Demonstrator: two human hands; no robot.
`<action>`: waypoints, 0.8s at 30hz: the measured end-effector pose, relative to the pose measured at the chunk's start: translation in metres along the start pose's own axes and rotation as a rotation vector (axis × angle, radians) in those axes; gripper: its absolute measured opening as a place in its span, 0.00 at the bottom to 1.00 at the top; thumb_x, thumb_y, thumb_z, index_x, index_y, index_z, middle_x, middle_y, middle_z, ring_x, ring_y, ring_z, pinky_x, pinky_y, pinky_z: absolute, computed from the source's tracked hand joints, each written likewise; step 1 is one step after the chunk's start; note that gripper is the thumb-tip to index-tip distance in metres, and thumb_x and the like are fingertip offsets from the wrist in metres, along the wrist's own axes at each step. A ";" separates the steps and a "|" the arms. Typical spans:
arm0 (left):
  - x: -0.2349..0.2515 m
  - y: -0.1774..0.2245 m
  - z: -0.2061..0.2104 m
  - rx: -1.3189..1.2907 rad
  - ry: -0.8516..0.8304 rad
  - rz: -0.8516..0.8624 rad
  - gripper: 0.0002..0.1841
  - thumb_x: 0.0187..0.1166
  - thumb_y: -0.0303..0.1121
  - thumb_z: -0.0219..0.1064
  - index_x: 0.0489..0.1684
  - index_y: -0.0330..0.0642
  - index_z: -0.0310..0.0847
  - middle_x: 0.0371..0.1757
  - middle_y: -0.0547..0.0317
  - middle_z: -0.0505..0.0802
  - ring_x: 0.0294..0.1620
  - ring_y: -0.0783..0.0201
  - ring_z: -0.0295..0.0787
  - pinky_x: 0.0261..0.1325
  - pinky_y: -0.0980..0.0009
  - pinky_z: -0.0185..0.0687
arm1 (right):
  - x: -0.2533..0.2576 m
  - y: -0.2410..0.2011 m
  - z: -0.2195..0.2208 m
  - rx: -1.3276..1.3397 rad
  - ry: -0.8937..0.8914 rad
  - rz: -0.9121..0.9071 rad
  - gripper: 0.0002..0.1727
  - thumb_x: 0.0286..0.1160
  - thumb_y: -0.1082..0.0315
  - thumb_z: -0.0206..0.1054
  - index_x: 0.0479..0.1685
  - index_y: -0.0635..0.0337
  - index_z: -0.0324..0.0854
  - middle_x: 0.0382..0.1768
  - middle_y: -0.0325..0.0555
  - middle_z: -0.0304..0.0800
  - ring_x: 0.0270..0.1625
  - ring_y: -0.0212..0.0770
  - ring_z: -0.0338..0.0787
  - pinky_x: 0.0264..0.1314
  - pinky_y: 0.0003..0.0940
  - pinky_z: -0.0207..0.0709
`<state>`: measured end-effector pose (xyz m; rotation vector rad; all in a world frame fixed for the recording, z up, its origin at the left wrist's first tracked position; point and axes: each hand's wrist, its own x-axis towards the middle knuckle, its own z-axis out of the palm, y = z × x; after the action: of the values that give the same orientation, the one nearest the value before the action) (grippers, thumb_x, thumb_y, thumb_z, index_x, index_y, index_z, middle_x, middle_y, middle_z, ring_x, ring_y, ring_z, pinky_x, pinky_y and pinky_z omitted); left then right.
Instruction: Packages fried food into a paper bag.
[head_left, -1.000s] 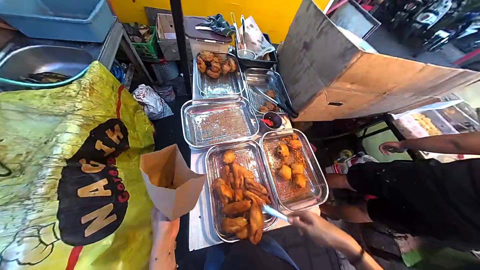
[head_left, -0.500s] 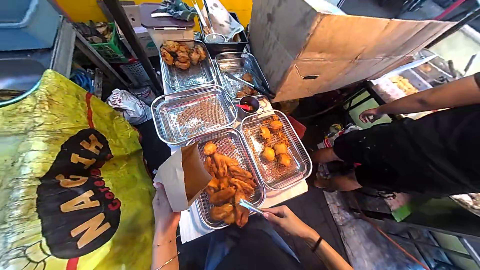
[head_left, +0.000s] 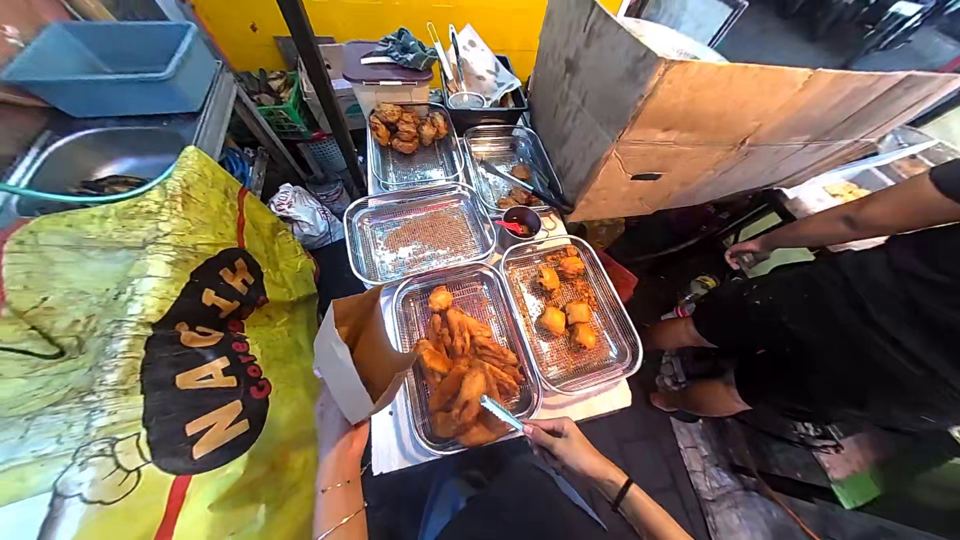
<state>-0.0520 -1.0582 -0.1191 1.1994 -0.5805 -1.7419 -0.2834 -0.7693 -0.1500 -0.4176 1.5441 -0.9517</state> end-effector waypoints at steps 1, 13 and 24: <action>0.002 0.000 0.003 0.007 0.000 -0.014 0.21 0.95 0.48 0.41 0.71 0.48 0.73 0.56 0.58 0.91 0.56 0.64 0.90 0.57 0.61 0.89 | 0.005 -0.003 0.000 0.004 -0.010 0.014 0.19 0.88 0.57 0.62 0.68 0.56 0.86 0.30 0.34 0.89 0.15 0.24 0.72 0.17 0.21 0.67; 0.012 0.012 0.005 0.117 -0.007 -0.011 0.22 0.96 0.46 0.38 0.67 0.44 0.74 0.45 0.58 0.92 0.42 0.68 0.92 0.42 0.66 0.91 | 0.006 -0.071 -0.011 0.094 0.004 0.033 0.19 0.89 0.55 0.61 0.67 0.55 0.86 0.29 0.35 0.87 0.14 0.23 0.67 0.15 0.20 0.62; 0.012 0.012 0.035 0.190 -0.116 0.177 0.24 0.96 0.44 0.43 0.58 0.35 0.81 0.38 0.56 0.94 0.36 0.66 0.93 0.40 0.66 0.93 | -0.038 -0.214 0.013 -0.107 0.017 -0.579 0.19 0.85 0.57 0.66 0.68 0.52 0.89 0.31 0.32 0.89 0.17 0.22 0.69 0.16 0.18 0.63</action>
<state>-0.0799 -1.0784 -0.1004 1.1426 -0.9111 -1.6412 -0.3161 -0.8737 0.0378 -0.9698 1.5200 -1.3145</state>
